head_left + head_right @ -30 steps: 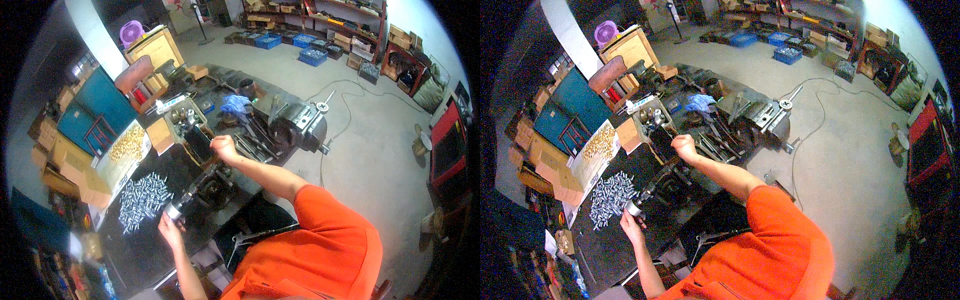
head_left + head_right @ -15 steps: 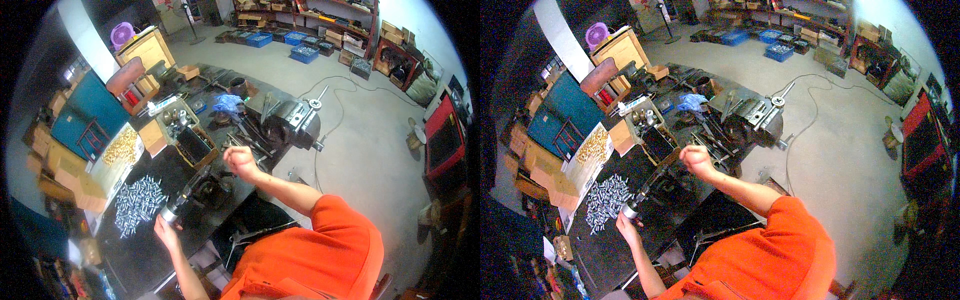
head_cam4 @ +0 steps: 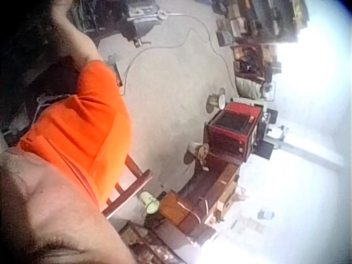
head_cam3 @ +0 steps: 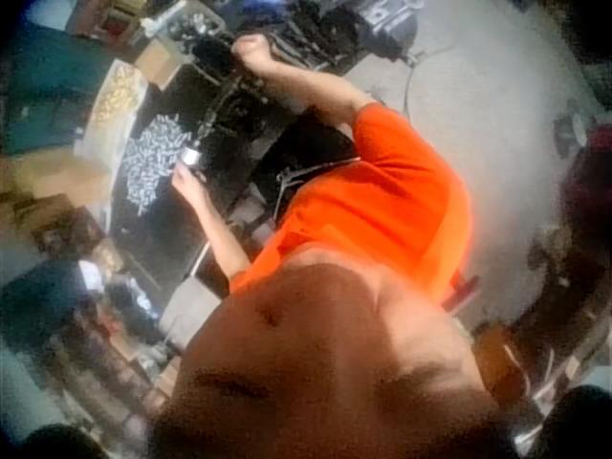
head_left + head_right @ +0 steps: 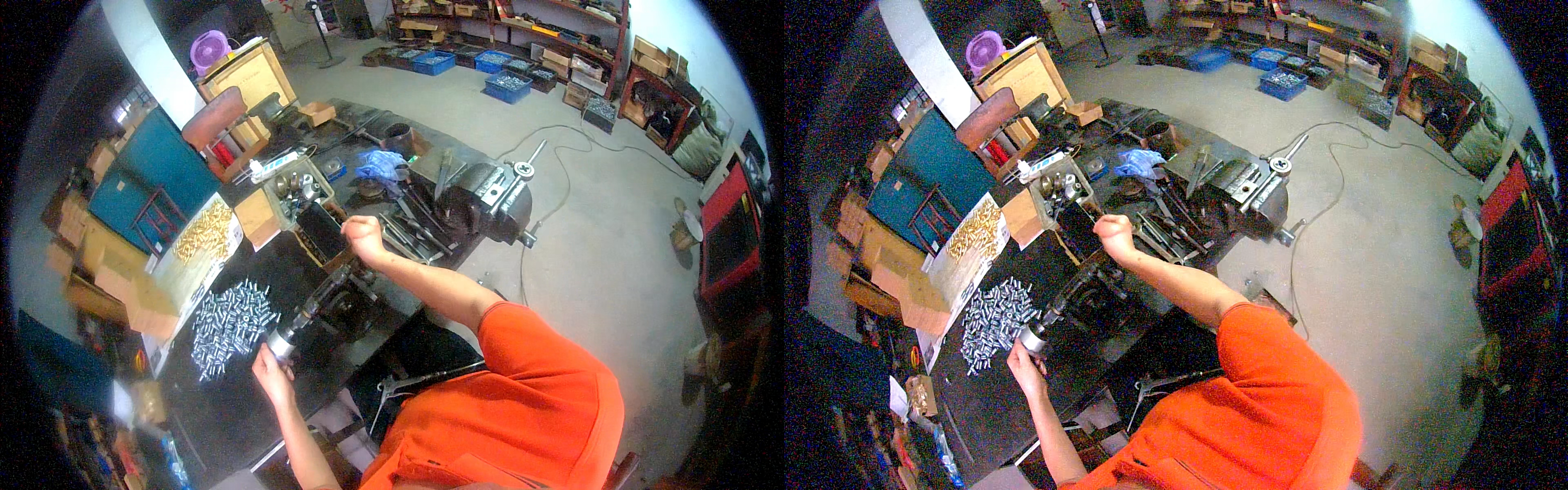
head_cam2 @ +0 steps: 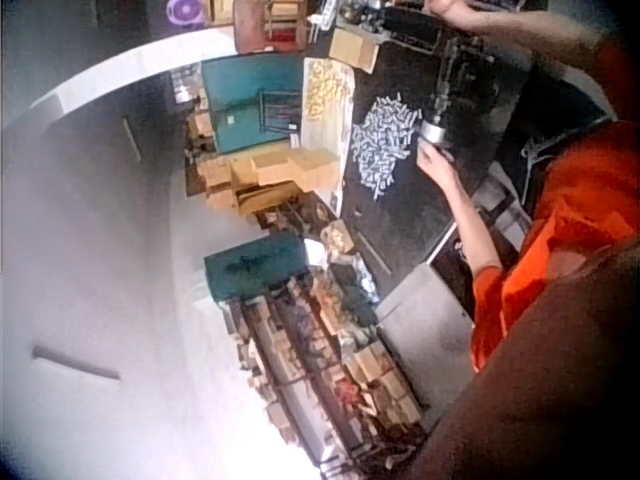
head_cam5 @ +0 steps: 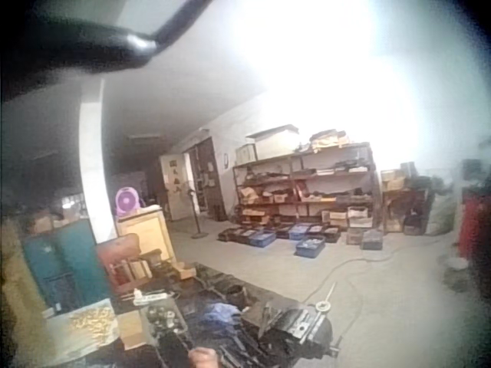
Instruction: The person repeatedly picks up small metal pins from a table and holds them against a rotating bench grinder, then places the pins into a metal tray. The person continues this cycle throughout the clip.
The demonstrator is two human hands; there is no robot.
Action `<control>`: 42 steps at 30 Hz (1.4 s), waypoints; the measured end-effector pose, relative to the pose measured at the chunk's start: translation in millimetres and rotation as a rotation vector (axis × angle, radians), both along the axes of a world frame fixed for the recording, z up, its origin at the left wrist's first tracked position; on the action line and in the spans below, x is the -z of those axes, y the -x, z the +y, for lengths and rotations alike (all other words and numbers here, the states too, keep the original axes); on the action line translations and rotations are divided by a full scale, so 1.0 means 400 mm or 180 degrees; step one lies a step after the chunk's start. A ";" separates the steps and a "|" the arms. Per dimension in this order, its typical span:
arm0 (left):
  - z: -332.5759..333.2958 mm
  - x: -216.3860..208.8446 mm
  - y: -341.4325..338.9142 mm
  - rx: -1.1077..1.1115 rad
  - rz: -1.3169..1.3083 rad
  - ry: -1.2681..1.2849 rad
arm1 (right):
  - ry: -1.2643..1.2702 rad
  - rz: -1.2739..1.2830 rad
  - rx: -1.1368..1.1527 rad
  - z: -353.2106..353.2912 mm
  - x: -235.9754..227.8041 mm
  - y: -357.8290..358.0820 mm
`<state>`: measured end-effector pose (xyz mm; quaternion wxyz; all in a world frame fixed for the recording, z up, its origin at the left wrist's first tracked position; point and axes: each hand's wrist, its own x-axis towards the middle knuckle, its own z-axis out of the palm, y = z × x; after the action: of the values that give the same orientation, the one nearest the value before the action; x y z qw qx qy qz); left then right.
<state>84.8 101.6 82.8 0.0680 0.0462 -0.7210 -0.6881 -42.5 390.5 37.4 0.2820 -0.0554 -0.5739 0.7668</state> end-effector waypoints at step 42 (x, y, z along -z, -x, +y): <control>-0.404 0.145 -0.258 -0.1190 -0.0030 0.2771 | 0.0804 -0.0837 -0.0667 0.050 0.124 -0.198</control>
<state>187.8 -60.0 25.0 0.2004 0.1454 -0.9220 -0.2977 36.6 410.4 -12.4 0.1142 -0.1299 -0.5077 0.8440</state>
